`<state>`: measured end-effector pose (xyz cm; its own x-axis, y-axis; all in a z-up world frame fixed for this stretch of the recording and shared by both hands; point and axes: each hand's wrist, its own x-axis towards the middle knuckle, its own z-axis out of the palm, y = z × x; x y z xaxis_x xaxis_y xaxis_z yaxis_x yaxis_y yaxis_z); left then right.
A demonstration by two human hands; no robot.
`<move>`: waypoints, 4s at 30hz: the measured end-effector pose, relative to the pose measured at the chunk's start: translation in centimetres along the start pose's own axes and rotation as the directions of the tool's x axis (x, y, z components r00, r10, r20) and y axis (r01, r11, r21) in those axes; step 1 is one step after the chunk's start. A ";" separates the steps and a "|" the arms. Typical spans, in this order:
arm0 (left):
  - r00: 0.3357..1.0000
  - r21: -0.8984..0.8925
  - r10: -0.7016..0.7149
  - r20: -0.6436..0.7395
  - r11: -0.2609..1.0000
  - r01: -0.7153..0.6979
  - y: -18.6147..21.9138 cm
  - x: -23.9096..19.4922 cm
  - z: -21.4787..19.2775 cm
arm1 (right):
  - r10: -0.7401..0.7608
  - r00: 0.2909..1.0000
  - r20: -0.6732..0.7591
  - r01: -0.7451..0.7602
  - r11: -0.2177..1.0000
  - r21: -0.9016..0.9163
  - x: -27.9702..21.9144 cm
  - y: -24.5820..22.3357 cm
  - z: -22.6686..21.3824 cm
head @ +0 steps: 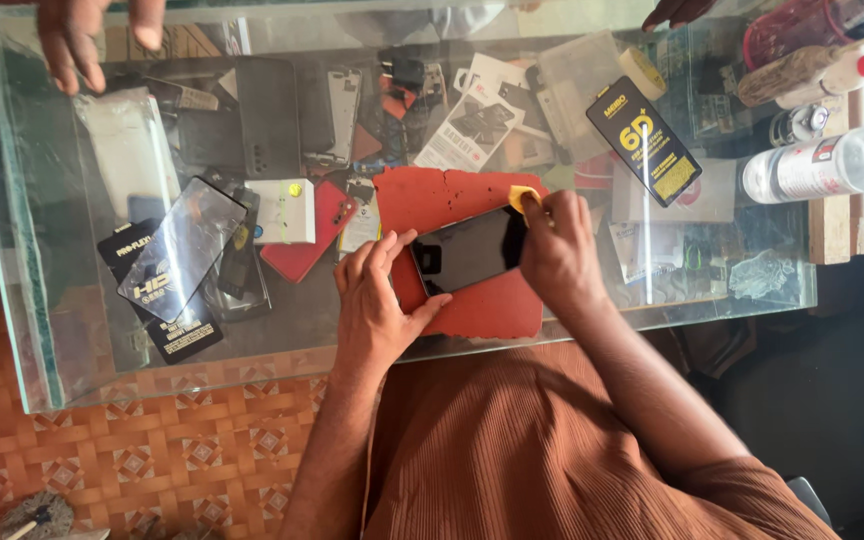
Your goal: The person cleans a smartphone screen using a yellow cloth and a spray bottle. They repeatedly wipe the screen, occasionally reapplying liquid from the bottle, and continue wiping until the end of the clip.
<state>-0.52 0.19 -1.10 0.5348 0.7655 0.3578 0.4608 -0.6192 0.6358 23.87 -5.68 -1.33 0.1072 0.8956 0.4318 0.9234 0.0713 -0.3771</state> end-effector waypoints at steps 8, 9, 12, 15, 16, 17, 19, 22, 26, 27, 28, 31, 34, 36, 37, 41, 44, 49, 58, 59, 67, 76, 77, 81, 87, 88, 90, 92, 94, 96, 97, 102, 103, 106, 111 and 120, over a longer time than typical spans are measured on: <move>0.998 -0.066 -0.051 0.046 0.996 0.054 0.2 0.3 -0.8 | -0.334 0.932 0.139 0.288 0.918 0.273 0.0 -4.4 2.8; 0.998 -0.080 -0.046 0.051 0.996 0.050 0.2 0.4 -0.9 | -0.265 0.955 0.135 0.232 0.947 0.221 0.6 -3.9 2.3; 0.997 -0.106 -0.036 0.066 0.993 0.043 0.1 0.3 -1.0 | -0.139 0.982 0.126 0.125 0.985 0.116 1.9 -3.0 1.1; 0.997 -0.107 -0.026 0.078 0.994 0.034 -0.2 0.1 -0.7 | -0.197 0.969 0.149 0.169 0.969 0.180 1.8 -4.2 1.1; 0.997 -0.115 -0.033 0.074 0.992 0.042 -0.3 0.1 -0.6 | -0.242 0.957 0.157 0.203 0.953 0.225 1.6 -5.0 1.2; 0.997 -0.123 -0.041 0.070 0.991 0.049 -0.4 0.1 -0.6 | -0.294 0.938 0.185 0.238 0.932 0.273 1.3 -5.8 1.1; 0.998 -0.100 -0.030 0.048 0.994 0.034 -0.5 0.1 -0.4 | -0.403 0.887 0.226 0.305 0.878 0.368 1.0 -6.3 0.6; 0.999 -0.098 -0.018 0.040 0.995 0.022 -0.3 -0.1 -0.6 | -0.480 0.857 0.188 0.379 0.833 0.403 0.5 -5.2 -1.0; 0.998 -0.145 0.013 0.057 0.989 -0.005 -0.2 0.2 -0.9 | -0.285 0.934 0.217 0.231 0.941 0.246 0.6 -2.9 -1.5; 0.998 -0.153 0.024 0.053 0.988 -0.015 -0.3 0.3 -1.0 | -0.258 0.950 0.179 0.219 0.953 0.210 0.7 -3.0 -0.9; 0.998 -0.164 0.033 0.058 0.986 -0.023 -0.3 0.3 -1.2 | -0.222 0.964 0.144 0.197 0.965 0.175 0.3 -3.2 -0.4; 0.996 -0.137 0.029 0.078 0.990 -0.018 -0.1 0.1 -1.3 | -0.490 0.861 0.134 0.389 0.806 0.447 -0.5 -3.9 0.4; 0.996 -0.127 0.039 0.076 0.991 -0.029 0.0 0.2 -1.6 | -0.540 0.817 0.202 0.434 0.806 0.402 -0.9 -4.3 0.0; 0.996 -0.138 0.043 0.078 0.990 -0.032 0.1 0.2 -1.6 | -0.520 0.827 0.212 0.428 0.828 0.363 -1.0 -3.9 -0.8; 0.996 -0.142 0.040 0.084 0.990 -0.028 0.1 0.3 -1.7 | -0.511 0.832 0.216 0.427 0.838 0.340 -1.0 -3.9 -0.7; 0.995 -0.123 0.054 0.082 0.991 -0.044 0.1 0.2 -1.7 | -0.511 0.833 0.212 0.431 0.840 0.330 -1.2 -4.0 -0.4; 0.994 -0.125 0.036 0.103 0.992 -0.023 0.2 0.3 -1.9 | -0.568 0.793 0.221 0.478 0.805 0.353 -1.2 -4.6 0.0; 0.995 -0.138 0.033 0.090 0.990 -0.021 0.4 0.6 -1.8 | -0.559 0.793 0.244 0.470 0.815 0.340 -0.2 -4.8 -0.9; 1.000 -0.095 -0.008 -0.004 0.995 0.007 0.3 0.2 -0.6 | -0.418 0.879 0.230 0.354 0.894 0.273 0.5 -6.3 0.9; 1.000 -0.074 -0.005 -0.023 0.997 0.003 0.2 0.2 -0.6 | -0.428 0.879 0.211 0.359 0.885 0.298 0.4 -6.3 0.7; 1.000 -0.118 -0.015 0.013 0.993 0.016 -0.5 -0.1 -0.1 | -0.378 0.913 0.151 0.335 0.908 0.252 1.6 -6.1 2.1; 1.000 -0.222 0.008 0.000 0.975 -0.008 -1.0 -0.4 0.0 | -0.376 0.913 0.158 0.327 0.907 0.267 -0.3 -7.4 1.2; 1.000 -0.221 0.009 -0.001 0.975 -0.009 -1.1 -0.4 0.0 | -0.380 0.909 0.170 0.329 0.906 0.264 -0.5 -7.5 1.1; 0.992 -0.295 -0.036 0.121 0.953 0.071 -1.0 -0.6 -0.7 | -0.404 0.895 0.190 0.355 0.902 0.246 -0.8 -7.5 1.1; 0.995 -0.240 0.043 0.094 0.971 -0.020 -0.3 -0.6 -1.3 | -0.445 0.874 0.196 0.383 0.879 0.285 -1.9 -7.3 0.4; 0.994 -0.240 0.035 0.100 0.971 -0.010 -0.1 -0.6 -1.4 | -0.456 0.870 0.189 0.391 0.870 0.302 -1.7 -7.2 0.5; 0.993 -0.233 0.017 0.116 0.972 0.011 0.0 -0.6 -1.5 | -0.433 0.883 0.180 0.376 0.883 0.283 -1.0 -7.0 1.1; 0.990 -0.221 0.001 0.140 0.975 0.030 0.1 -0.5 -1.5 | -0.399 0.902 0.167 0.355 0.904 0.239 -0.4 -6.7 1.6; 0.993 -0.221 0.015 0.120 0.975 0.012 0.2 -0.4 -1.5 | -0.358 0.924 0.136 0.335 0.927 0.165 0.3 -6.0 1.7; 0.993 -0.223 0.012 0.115 0.975 0.014 0.3 -0.4 -1.5 | -0.301 0.946 0.118 0.286 0.950 0.127 0.4 -5.2 1.2; 0.992 -0.228 0.002 0.123 0.973 0.027 0.4 -0.5 -1.5 | -0.269 0.957 0.108 0.258 0.960 0.110 0.2 -5.0 1.0; 0.992 -0.211 0.052 0.119 0.977 -0.026 -0.4 -0.4 -0.9 | -0.364 0.921 0.136 0.332 0.919 0.211 -1.6 -5.2 1.5; 0.991 -0.214 0.044 0.129 0.977 -0.015 -0.5 -0.6 -0.8 | -0.421 0.896 0.143 0.367 0.882 0.297 -1.8 -5.4 1.8; 0.993 -0.296 0.048 0.105 0.955 -0.015 -0.4 -1.0 -0.7 | -0.422 0.891 0.170 0.357 0.880 0.312 -1.1 -5.2 2.4; 0.997 -0.327 0.050 0.063 0.944 -0.027 -0.3 -1.1 -0.5 | -0.193 0.977 0.089 0.188 0.980 0.063 -0.4 -3.0 -0.4; 0.996 -0.237 0.062 0.061 0.970 -0.046 0.1 -0.5 -0.8 | -0.321 0.940 0.120 0.290 0.932 0.219 -1.2 -4.8 2.4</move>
<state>-1.27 -0.08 -0.67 0.6045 0.7136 0.3539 0.2548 -0.5942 0.7629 18.46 -6.05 -1.97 -0.2394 0.8712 0.4286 0.8108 0.4223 -0.4054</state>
